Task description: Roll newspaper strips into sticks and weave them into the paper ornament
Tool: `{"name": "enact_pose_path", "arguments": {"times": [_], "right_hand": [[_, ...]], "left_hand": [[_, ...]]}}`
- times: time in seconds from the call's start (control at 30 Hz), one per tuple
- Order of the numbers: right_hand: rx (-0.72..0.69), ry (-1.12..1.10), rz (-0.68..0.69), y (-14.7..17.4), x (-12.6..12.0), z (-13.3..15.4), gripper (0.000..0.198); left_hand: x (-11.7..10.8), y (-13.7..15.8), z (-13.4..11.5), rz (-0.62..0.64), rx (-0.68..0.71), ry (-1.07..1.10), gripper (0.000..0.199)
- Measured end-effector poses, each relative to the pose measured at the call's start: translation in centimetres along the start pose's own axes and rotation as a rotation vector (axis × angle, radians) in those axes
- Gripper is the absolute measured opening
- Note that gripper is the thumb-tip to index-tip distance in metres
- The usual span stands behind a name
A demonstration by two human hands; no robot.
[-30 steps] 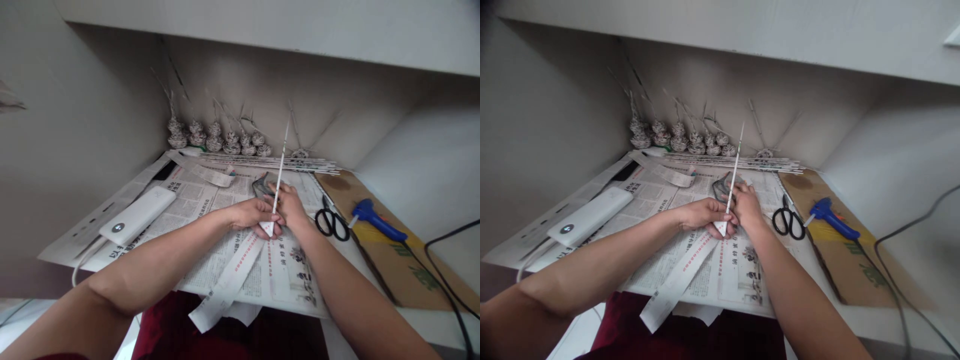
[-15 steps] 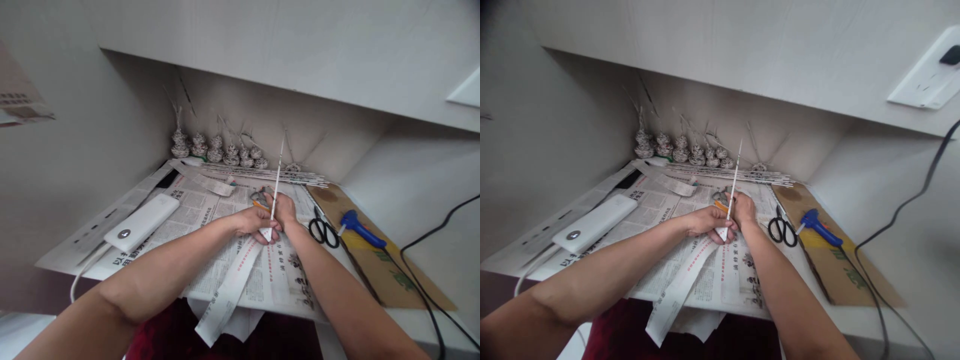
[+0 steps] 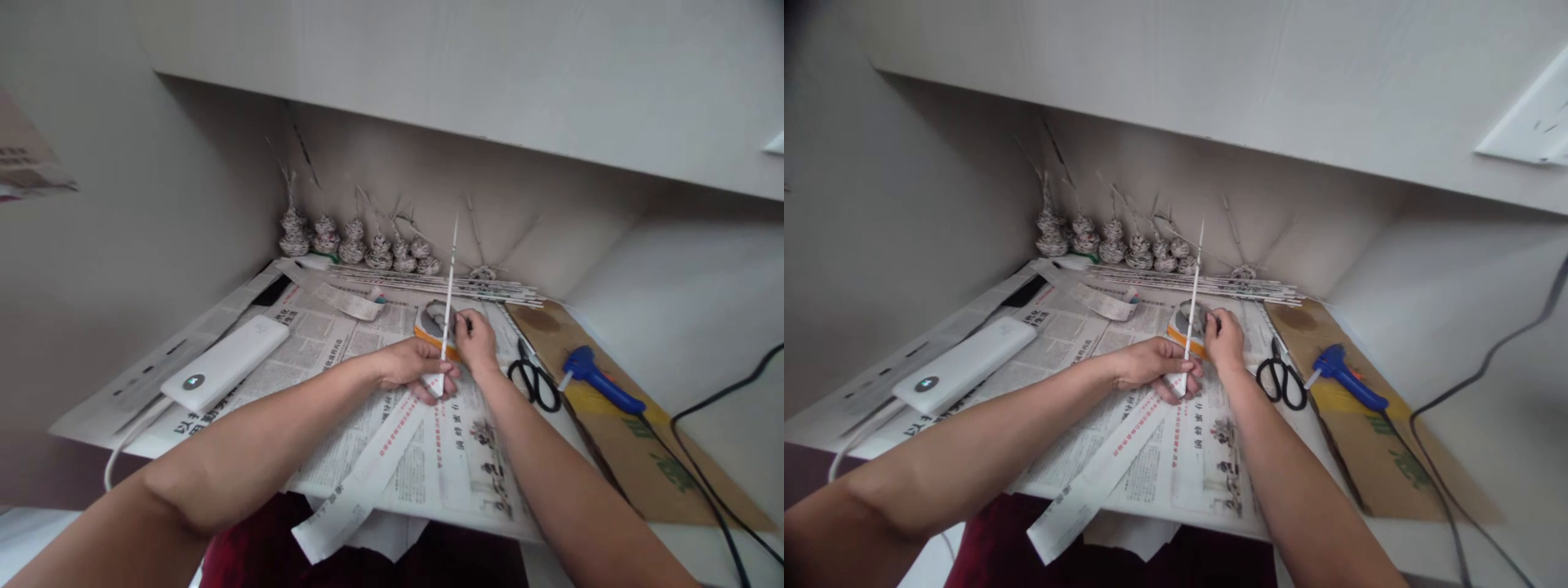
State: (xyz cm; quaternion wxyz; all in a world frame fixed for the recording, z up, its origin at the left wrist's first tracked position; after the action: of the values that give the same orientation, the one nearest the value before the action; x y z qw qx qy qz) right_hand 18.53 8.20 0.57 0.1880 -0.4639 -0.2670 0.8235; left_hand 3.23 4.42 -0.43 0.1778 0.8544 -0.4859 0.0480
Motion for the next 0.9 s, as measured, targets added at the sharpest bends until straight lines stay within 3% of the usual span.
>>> {"name": "enact_pose_path", "arguments": {"times": [0.1,0.3,0.37,0.5,0.57,0.63,0.73,0.8,0.9], "right_hand": [[-0.07,0.005,-0.044,-0.3,-0.2,0.3,0.024],[-0.132,0.016,0.174,0.0,0.8,-0.2,0.03],[-0.103,-0.053,0.133,-0.1,0.0,-0.2,0.029],[0.033,-0.331,-0.012,-0.6,-2.6,0.7,0.029],[0.167,-0.563,0.132,-0.6,-2.7,1.3,0.034],[0.293,-0.783,0.387,-0.2,-2.1,2.1,0.039],[0.391,-0.998,0.645,0.7,-1.4,3.2,0.037],[0.446,-1.059,0.629,1.0,-1.1,3.2,0.032],[0.534,-1.087,0.501,1.0,-0.9,2.7,0.027]], "left_hand": [[0.1,0.1,-0.1,-0.008,-0.016,-0.014,0.036],[0.5,0.2,-0.2,-0.01,-0.042,-0.007,0.037],[0.4,0.2,-0.3,-0.02,-0.044,-0.002,0.036],[0.2,0.2,-0.3,-0.026,-0.04,0.005,0.035],[0.1,0.1,-0.2,-0.016,-0.028,0.003,0.035],[0.0,0.1,-0.1,-0.007,-0.02,-0.005,0.034],[-0.1,-0.1,0.1,-0.009,-0.025,-0.018,0.037],[-0.1,-0.1,0.2,-0.016,-0.027,-0.021,0.039],[0.0,-0.1,0.3,-0.016,-0.032,-0.028,0.04]]}}
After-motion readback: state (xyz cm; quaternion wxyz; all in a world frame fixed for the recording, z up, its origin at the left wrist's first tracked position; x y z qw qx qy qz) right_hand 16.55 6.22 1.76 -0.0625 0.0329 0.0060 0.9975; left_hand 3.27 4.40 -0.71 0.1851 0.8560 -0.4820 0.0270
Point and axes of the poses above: each hand's wrist, its own y-axis away from the middle knuckle, its own x-axis out of the palm, z = x × y, the point moved 4 cm from there along -y, towards the middle knuckle, and after that the axes turned 5 degrees about -x, right-handed, at the moved point
